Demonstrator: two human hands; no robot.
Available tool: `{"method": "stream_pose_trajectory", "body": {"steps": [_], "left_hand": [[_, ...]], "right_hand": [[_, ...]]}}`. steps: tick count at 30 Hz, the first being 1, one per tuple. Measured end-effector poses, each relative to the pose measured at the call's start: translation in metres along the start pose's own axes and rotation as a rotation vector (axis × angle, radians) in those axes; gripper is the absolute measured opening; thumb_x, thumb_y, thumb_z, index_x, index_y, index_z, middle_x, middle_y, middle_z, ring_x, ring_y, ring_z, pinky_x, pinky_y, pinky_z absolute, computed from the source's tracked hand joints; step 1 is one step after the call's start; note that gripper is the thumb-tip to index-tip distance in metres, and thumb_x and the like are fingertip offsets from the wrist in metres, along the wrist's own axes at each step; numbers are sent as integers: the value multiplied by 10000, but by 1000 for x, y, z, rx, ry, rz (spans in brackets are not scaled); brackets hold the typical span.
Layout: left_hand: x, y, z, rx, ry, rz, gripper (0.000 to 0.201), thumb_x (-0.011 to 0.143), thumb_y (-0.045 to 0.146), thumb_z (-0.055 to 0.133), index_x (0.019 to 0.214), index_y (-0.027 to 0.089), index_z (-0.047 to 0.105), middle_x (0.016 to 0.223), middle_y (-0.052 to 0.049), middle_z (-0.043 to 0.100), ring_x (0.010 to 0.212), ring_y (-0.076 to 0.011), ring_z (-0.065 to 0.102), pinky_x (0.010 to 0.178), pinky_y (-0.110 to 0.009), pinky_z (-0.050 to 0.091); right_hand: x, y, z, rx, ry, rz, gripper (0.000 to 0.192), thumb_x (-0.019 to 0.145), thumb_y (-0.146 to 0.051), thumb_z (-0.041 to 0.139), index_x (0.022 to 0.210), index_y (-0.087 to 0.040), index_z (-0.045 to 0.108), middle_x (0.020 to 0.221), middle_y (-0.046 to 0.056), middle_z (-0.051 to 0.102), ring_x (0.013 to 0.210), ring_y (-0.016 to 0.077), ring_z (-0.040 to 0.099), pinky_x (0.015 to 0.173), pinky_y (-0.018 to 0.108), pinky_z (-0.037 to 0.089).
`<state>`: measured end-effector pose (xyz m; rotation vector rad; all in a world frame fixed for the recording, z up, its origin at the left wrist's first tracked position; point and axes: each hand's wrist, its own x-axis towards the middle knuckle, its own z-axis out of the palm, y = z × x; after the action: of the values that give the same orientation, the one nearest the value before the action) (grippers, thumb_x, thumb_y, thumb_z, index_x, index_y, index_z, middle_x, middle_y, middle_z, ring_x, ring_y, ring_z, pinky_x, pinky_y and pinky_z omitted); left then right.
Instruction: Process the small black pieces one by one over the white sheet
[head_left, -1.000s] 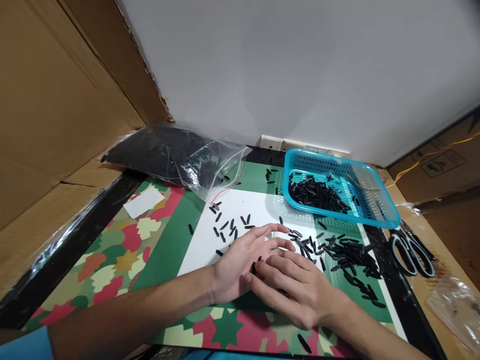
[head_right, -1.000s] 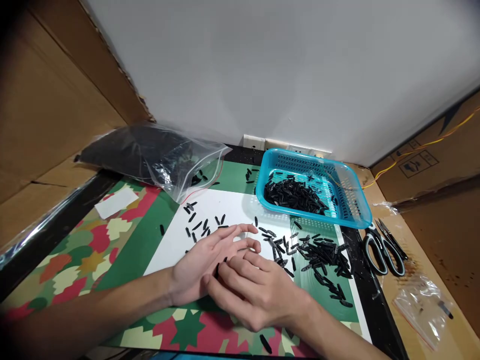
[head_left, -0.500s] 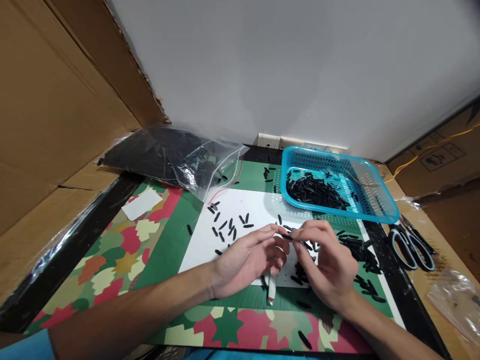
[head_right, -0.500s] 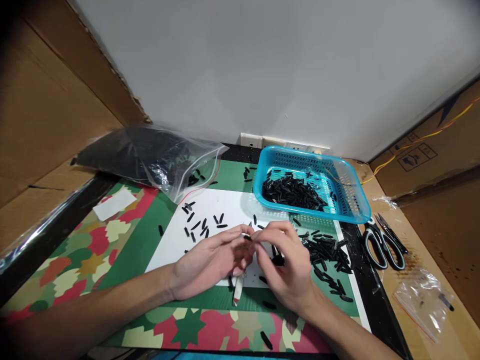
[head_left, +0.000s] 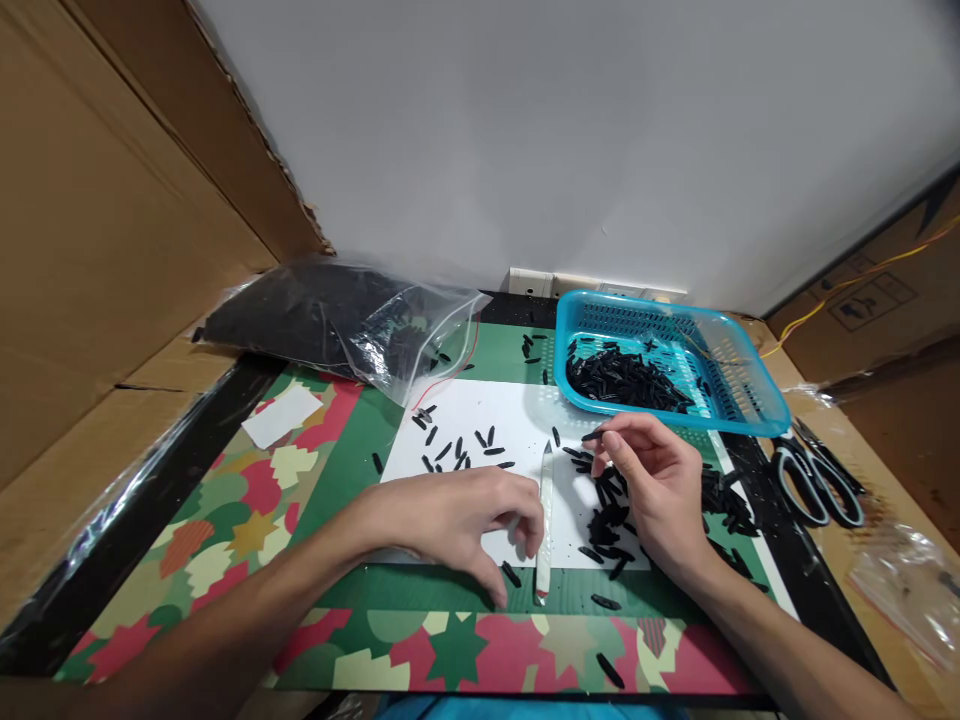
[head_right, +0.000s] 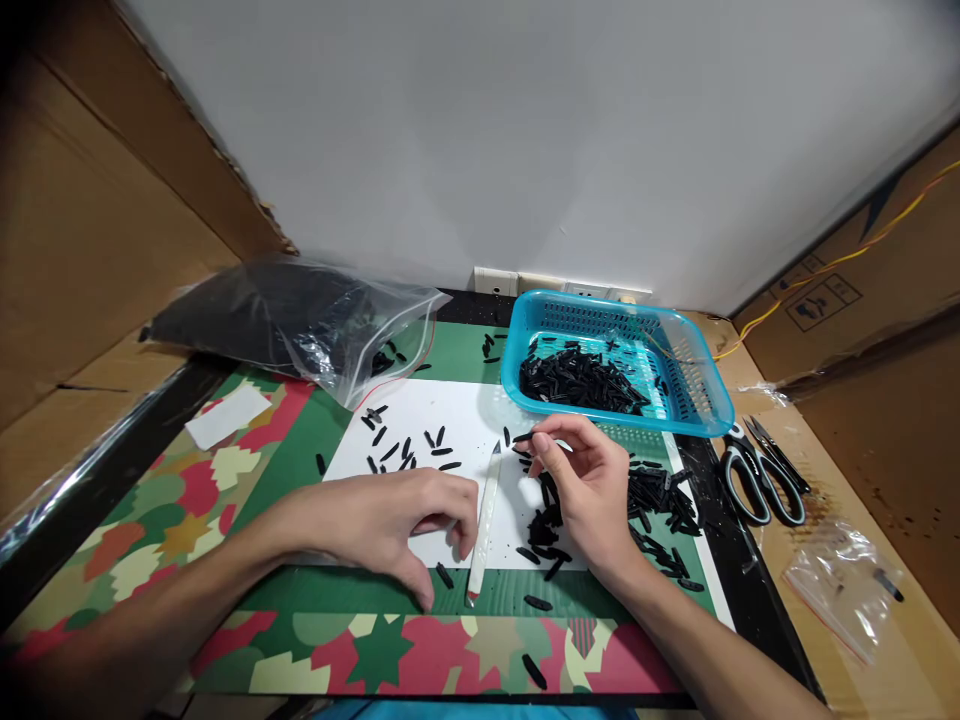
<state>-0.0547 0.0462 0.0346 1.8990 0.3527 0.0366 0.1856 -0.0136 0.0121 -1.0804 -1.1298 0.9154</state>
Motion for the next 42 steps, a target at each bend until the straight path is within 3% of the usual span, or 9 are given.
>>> {"method": "stream_pose_trajectory", "body": {"steps": [5, 10, 12, 15, 18, 21, 28, 36, 42], "left_hand": [[1, -1, 1, 116, -10, 9, 186, 905, 379, 838, 847, 214, 774, 973, -51, 682, 806, -185, 639, 716, -274, 457], [2, 4, 2, 18, 14, -49, 190, 891, 342, 855, 843, 188, 754, 894, -16, 662, 735, -129, 555, 679, -241, 426], [4, 6, 4, -88, 85, -135, 187, 919, 341, 822, 903, 182, 726, 836, 0, 657, 722, -120, 543, 653, -228, 418], [8, 7, 9, -364, 288, -213, 226, 992, 400, 730, 1024, 198, 635, 825, 7, 679, 684, -115, 580, 610, -219, 454], [13, 5, 15, -550, 457, -153, 290, 1008, 450, 714, 1124, 220, 580, 798, 25, 692, 596, -88, 575, 564, -203, 459], [17, 2, 19, -603, 536, -97, 279, 1024, 448, 698, 1135, 202, 627, 744, 27, 687, 537, -65, 561, 517, -181, 423], [19, -1, 27, -618, 597, -90, 264, 983, 407, 768, 1026, 147, 745, 759, -5, 708, 555, -57, 600, 512, -169, 443], [19, 3, 27, -641, 620, -68, 244, 986, 384, 767, 966, 146, 723, 696, 21, 673, 562, -56, 593, 534, -160, 480], [20, 8, 27, -670, 620, -17, 198, 999, 340, 748, 990, 152, 686, 725, 21, 677, 563, -62, 601, 516, -162, 473]], "right_hand": [[-1, -2, 3, 35, -21, 40, 185, 906, -346, 857, 953, -194, 763, 802, 32, 794, 616, 168, 744, 566, 271, 616], [-1, -3, 3, 59, -10, 86, 153, 899, -333, 865, 942, -204, 794, 820, 42, 826, 639, 169, 759, 583, 259, 623], [-1, -4, 2, 73, -20, 89, 121, 897, -306, 866, 936, -211, 803, 828, 43, 836, 623, 155, 754, 573, 236, 612], [0, -6, 1, 87, -40, 89, 75, 900, -269, 858, 933, -220, 810, 829, 37, 837, 596, 131, 737, 573, 211, 607], [-1, -7, 2, 97, -57, 88, 68, 895, -259, 859, 917, -216, 811, 822, 38, 824, 585, 129, 724, 562, 214, 614], [-1, -8, 2, 88, -79, 86, 64, 888, -253, 860, 900, -208, 816, 818, 35, 806, 585, 126, 711, 554, 215, 621], [-3, -3, -1, 14, -177, 71, 31, 904, -201, 824, 921, -223, 836, 850, 20, 802, 614, 103, 697, 582, 188, 614], [-5, -3, -5, -76, -258, -29, 95, 927, -166, 798, 962, -247, 833, 884, 8, 819, 679, 113, 738, 640, 202, 626], [-7, -3, -5, -62, -259, -7, 105, 914, -186, 824, 991, -257, 831, 925, 15, 825, 744, 131, 762, 671, 221, 644]]}}
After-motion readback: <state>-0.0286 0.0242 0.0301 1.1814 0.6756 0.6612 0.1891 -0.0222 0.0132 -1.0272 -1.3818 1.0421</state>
